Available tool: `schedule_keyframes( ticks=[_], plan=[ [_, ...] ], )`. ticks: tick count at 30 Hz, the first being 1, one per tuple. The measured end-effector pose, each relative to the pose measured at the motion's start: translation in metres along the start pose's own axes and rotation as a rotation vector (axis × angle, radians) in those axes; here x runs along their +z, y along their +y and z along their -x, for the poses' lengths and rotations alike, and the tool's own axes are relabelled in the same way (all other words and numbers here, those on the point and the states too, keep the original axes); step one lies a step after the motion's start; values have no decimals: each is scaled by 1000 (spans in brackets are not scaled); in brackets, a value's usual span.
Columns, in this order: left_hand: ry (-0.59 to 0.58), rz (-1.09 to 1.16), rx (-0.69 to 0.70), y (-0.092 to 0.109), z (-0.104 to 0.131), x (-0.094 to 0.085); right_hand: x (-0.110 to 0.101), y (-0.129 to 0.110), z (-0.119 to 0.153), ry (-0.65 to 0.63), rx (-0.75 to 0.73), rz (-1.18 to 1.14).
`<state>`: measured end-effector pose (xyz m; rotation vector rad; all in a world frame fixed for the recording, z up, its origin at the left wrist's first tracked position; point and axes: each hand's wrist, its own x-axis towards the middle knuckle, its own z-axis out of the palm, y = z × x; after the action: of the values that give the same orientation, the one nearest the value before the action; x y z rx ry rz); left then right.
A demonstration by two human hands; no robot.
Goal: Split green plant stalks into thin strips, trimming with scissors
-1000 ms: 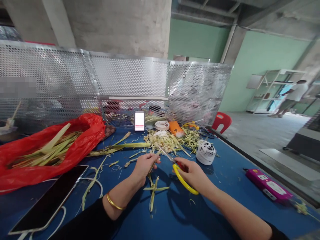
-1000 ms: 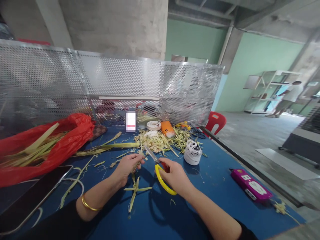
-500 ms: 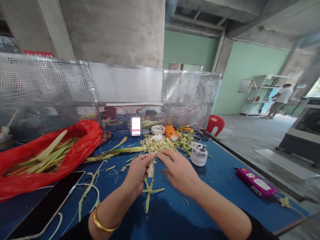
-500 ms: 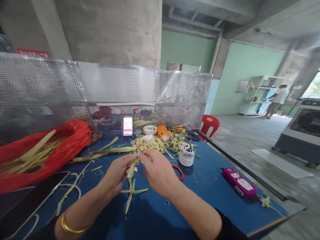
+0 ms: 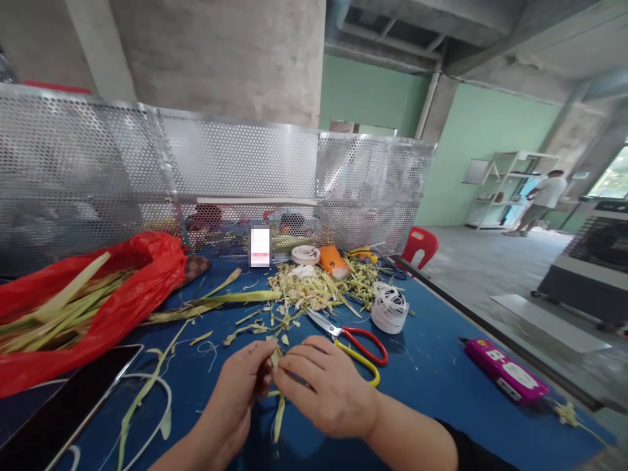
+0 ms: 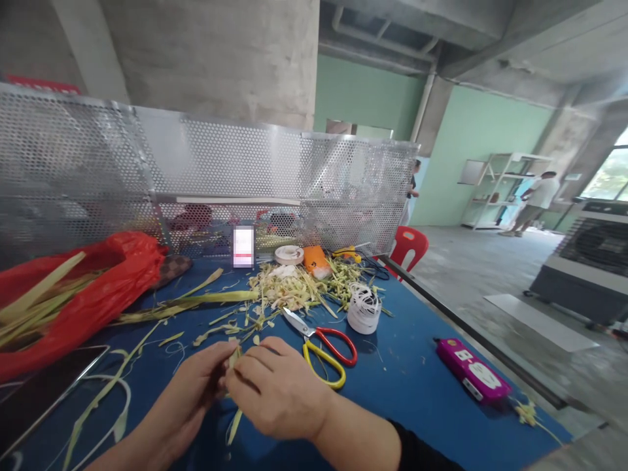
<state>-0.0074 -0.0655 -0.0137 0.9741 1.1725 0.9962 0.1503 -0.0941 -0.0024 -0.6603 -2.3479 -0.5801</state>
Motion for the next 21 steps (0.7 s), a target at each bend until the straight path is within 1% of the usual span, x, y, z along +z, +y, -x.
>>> schedule_keyframes(
  ticks=[3,6,8,11,13,16,18,21],
  plan=[
    [-1,45,2,2,-2,-2,-1,0,-1,84,24,-22],
    [-2,25,24,4,0,-1,0,0,0,167,30,-45],
    [-49,15,31,6,4,1,0,0,2,202,28,-35],
    [-187,-21,-5,10,10,5,1,0,5,236,58,3],
    [-224,-51,-35,12,13,7,2,1,5,235,71,28],
    [-187,-80,-17,14,14,8,4,2,5,250,87,22],
    [-161,-96,19,15,15,8,6,2,5,269,129,-19],
    [-139,-109,58,14,18,9,6,2,8,261,174,-78]
  ],
)
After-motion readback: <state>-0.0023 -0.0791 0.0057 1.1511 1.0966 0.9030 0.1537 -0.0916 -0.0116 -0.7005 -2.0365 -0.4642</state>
